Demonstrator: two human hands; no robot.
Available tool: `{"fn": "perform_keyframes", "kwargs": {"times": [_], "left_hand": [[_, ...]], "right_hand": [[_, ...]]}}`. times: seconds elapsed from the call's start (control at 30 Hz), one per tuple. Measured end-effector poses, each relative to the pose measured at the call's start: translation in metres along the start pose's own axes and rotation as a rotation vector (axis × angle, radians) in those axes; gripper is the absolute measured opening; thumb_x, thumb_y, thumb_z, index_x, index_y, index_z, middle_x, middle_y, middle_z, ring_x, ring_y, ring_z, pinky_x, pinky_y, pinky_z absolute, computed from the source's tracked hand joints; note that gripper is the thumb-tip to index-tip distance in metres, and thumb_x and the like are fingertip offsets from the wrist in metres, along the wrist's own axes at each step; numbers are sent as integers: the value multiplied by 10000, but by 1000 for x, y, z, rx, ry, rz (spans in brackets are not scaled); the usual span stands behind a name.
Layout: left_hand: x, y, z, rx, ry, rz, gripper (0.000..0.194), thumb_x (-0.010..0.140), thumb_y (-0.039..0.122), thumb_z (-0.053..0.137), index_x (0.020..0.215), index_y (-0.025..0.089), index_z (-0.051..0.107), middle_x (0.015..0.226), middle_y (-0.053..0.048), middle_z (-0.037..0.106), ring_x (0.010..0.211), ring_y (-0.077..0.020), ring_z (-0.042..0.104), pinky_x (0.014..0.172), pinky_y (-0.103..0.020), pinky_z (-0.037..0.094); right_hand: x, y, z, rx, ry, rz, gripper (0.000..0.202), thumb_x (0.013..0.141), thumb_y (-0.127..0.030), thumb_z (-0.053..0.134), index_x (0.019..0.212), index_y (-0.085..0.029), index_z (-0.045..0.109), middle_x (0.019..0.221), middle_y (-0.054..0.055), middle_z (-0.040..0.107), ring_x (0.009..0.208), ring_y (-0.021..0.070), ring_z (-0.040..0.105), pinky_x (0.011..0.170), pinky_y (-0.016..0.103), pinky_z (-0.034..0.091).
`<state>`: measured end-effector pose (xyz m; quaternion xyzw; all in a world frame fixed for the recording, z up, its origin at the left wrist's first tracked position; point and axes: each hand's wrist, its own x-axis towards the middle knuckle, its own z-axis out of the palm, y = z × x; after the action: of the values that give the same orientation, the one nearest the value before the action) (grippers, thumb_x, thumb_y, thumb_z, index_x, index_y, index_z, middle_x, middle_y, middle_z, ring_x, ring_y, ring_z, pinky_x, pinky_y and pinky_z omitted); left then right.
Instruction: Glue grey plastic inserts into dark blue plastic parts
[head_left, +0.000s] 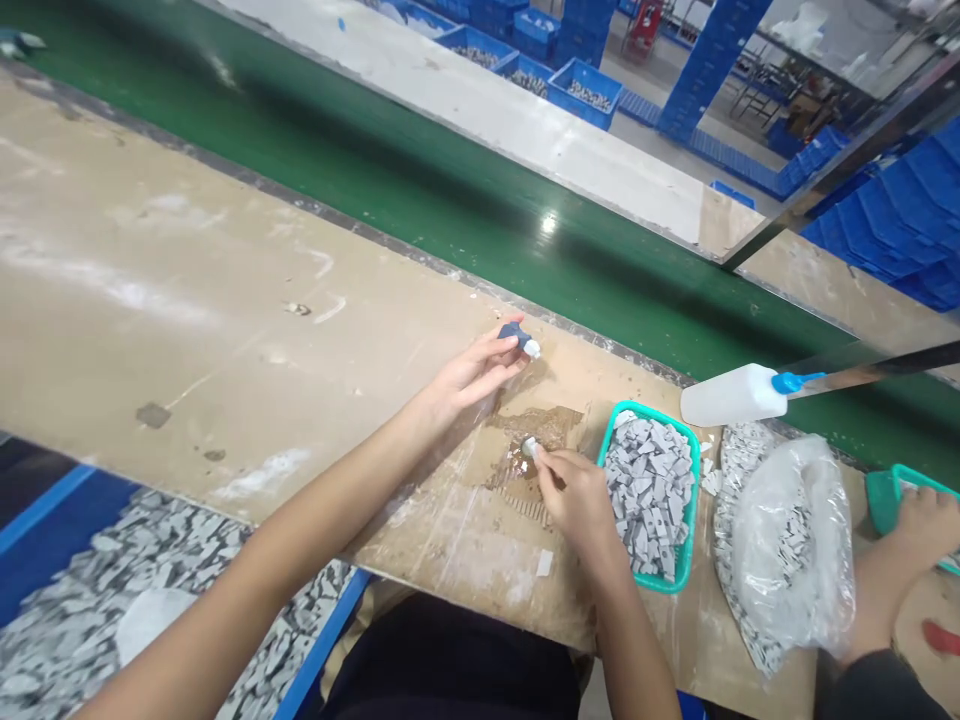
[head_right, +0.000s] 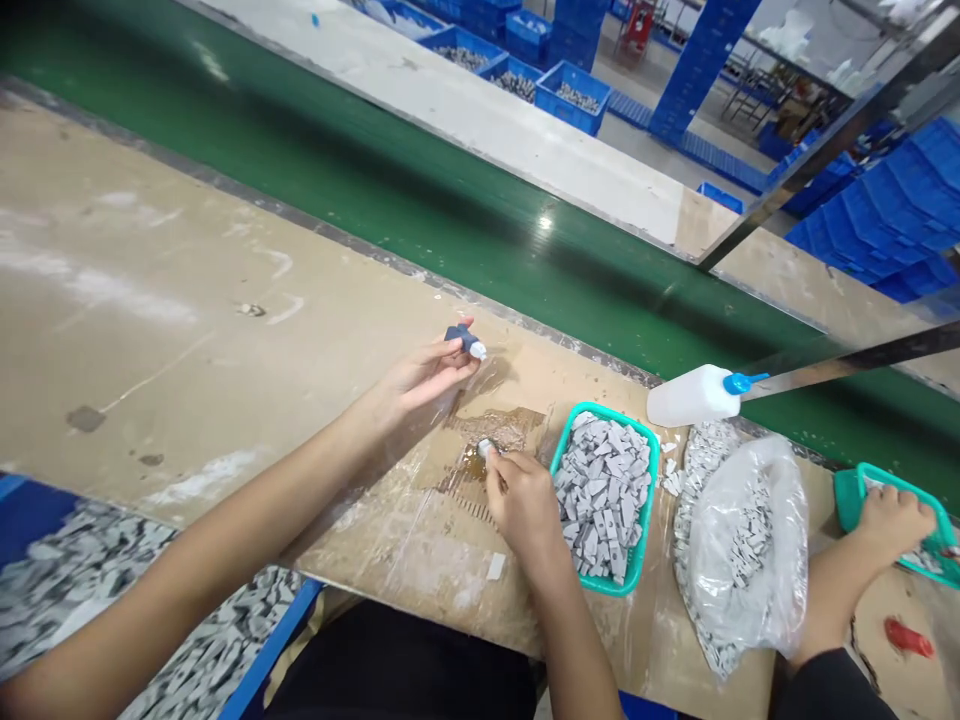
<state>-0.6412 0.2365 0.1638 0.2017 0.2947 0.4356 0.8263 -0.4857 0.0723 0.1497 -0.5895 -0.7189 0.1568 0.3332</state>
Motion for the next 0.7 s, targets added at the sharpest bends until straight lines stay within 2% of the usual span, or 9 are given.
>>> {"fn": "perform_keyframes", "kwargs": {"times": [0.1,0.2,0.27,0.37,0.47,0.6,0.7], "left_hand": [[-23,-9,-18,39,21,-31,139,723,78,713,804,188,687,762,-9,693,712,-113,652,733,-216,544],[-35,-19,-29,67,-29,-26,237,631,161,830,832,151,705,809,-46,720,752,-140,680,765,-247,549],[-40,-25,-32,143,-57,4,306,605,227,862,856,137,714,843,-76,735,790,-169,695,802,-279,544],[-44,-31,-29,400,-43,52,251,626,243,844,825,146,723,808,-75,741,756,-174,691,764,-283,531],[-48,-38,-22,612,-49,65,176,632,173,805,796,169,740,786,-51,742,725,-160,680,725,-263,523],[-55,-50,-15,611,-184,-5,199,615,124,777,801,186,743,792,-37,743,710,-147,680,697,-248,523],[-59,-55,-13,578,-263,-44,219,625,140,777,837,179,736,799,-39,741,724,-145,684,701,-244,524]], "right_hand": [[1,-1,-2,13,2,42,223,918,-168,526,954,-186,746,860,73,746,731,162,693,667,260,553],[2,-5,-6,34,-1,66,211,916,-173,544,976,-187,746,891,72,751,773,168,704,717,277,567],[3,-8,-9,51,52,66,208,913,-175,555,1003,-188,743,910,74,753,805,173,707,752,294,574],[4,-12,-15,65,179,70,207,911,-176,573,1026,-195,743,923,72,753,823,177,703,771,316,577],[3,-13,-20,91,269,81,204,904,-177,594,1039,-207,744,922,68,748,821,180,697,768,332,573],[1,-11,-25,117,324,74,202,895,-189,614,1040,-238,747,923,61,741,834,193,692,754,352,570],[0,-11,-27,134,301,51,214,896,-169,609,1034,-253,748,901,55,731,811,185,684,726,343,565]]}}
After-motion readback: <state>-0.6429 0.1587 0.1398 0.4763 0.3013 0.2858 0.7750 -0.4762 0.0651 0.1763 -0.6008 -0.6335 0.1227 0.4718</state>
